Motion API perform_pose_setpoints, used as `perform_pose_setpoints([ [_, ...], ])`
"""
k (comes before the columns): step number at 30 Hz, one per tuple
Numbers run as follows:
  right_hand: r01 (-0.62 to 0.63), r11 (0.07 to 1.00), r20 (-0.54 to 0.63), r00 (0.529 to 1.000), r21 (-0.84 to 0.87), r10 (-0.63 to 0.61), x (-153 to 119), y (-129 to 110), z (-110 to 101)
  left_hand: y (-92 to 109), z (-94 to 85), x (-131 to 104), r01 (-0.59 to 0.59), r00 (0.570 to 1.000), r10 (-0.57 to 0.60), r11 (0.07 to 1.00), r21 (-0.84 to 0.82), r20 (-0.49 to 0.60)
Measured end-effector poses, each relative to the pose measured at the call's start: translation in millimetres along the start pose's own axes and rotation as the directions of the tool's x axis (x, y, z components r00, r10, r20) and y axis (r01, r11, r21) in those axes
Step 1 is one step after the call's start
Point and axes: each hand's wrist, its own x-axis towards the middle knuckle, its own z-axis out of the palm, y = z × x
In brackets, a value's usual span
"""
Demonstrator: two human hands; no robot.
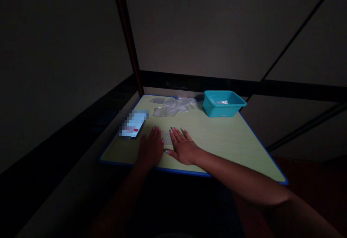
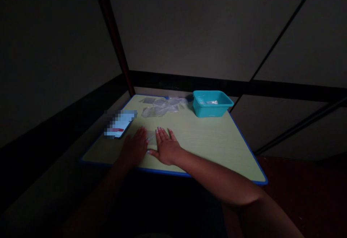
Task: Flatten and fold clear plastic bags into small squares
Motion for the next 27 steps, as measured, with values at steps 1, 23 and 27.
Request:
perform_pose_setpoints([
  [1, -0.009, 1.0, 0.005, 1.0, 0.003, 0.009, -3, 1, 0, 0, -0.4, 0, 0.0, 1.0, 0.0, 1.0, 0.0, -0.002],
  [23, 0.005, 1.0, 0.035, 0.999, 0.016, -0.006, -10, 7, 5, 58, -16.2, 6, -0.338, 0.935, 0.354, 0.889, -0.308, -0.005],
  [27, 0.01, 0.999, 0.001, 1.0, 0.032, -0.01, -9, 7, 7, 49, -10.5, 12, -0.295, 0.951, 0.31, 0.92, -0.259, 0.016],
])
